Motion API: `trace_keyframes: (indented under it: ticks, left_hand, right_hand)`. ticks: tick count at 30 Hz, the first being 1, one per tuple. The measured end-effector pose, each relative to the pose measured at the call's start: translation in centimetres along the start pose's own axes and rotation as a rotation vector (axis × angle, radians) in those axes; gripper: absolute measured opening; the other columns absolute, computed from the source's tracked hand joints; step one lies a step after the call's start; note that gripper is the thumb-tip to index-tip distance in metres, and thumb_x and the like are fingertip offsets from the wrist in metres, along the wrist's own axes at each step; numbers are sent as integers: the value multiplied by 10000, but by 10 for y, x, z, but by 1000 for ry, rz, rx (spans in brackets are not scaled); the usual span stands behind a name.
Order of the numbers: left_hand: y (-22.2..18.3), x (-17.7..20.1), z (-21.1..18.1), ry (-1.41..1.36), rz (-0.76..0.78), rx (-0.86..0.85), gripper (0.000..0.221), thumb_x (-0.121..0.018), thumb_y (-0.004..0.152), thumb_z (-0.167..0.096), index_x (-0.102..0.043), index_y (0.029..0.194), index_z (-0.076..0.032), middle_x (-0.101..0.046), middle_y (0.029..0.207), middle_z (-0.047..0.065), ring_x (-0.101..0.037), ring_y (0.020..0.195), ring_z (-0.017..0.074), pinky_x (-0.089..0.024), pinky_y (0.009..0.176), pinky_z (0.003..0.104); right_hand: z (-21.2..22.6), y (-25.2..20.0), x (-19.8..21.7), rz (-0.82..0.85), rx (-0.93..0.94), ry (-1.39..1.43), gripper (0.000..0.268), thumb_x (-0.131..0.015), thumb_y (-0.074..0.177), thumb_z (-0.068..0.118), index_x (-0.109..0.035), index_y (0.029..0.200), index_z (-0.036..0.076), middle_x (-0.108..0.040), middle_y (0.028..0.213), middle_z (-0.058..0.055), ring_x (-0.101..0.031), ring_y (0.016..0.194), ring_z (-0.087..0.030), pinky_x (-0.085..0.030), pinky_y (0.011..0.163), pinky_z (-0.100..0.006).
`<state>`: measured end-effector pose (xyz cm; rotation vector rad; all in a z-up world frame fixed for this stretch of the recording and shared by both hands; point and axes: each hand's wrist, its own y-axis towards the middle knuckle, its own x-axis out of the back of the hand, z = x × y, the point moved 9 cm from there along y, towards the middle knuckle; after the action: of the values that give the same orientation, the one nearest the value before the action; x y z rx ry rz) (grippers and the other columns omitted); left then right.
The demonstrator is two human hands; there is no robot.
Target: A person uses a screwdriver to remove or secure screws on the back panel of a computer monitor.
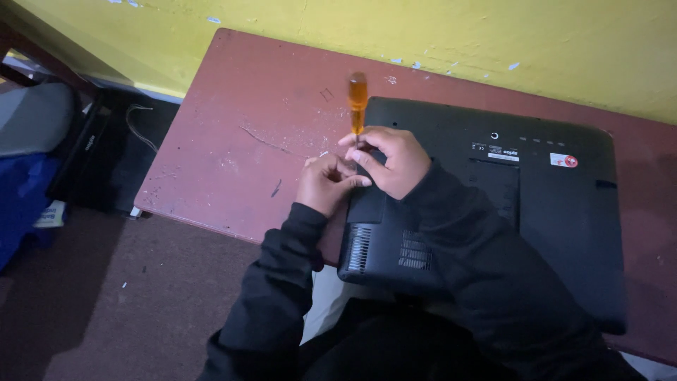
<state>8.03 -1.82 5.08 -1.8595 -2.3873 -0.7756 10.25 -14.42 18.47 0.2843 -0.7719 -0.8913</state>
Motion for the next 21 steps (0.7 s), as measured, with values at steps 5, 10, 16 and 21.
trace_keyframes:
  ticks: [5,10,16,21]
  left_hand:
    - [2,2,-54,-60,76,-164,443,-951,738,-352,-750,1063,-128,-751,991,122,-700,995,371,-540,892,454]
    - [0,-2,-26,-69,59,-123,152,-899,798,-205,-798,877,-124,-773,807,81,-725,845,350,-552,800,399]
    - [3,2,-30,-36,54,-22,441,-992,647,-346,-738,936,-131,-737,844,96,-694,881,336,-533,829,417]
    - [1,-2,-31,-107,127,-175,77,-842,881,-176,-813,944,-144,-788,874,77,-749,874,342,-554,812,391]
  right_hand:
    - [-4,-4,-3,-1,-15,-2,75,-691,981,48,-738,1039,50,-737,897,-110,-741,863,-324,-609,757,-386]
    - [-6,-4,-1,-18,0,-7,57,-702,970,47,-730,1010,18,-725,866,-129,-738,837,-342,-607,740,-399]
    - [0,-2,-1,-20,9,-8,50,-696,965,35,-741,980,49,-731,849,-102,-739,839,-327,-604,725,-392]
    - [0,-2,0,-18,18,-40,55,-695,971,37,-737,956,5,-728,846,-147,-731,812,-365,-601,707,-408]
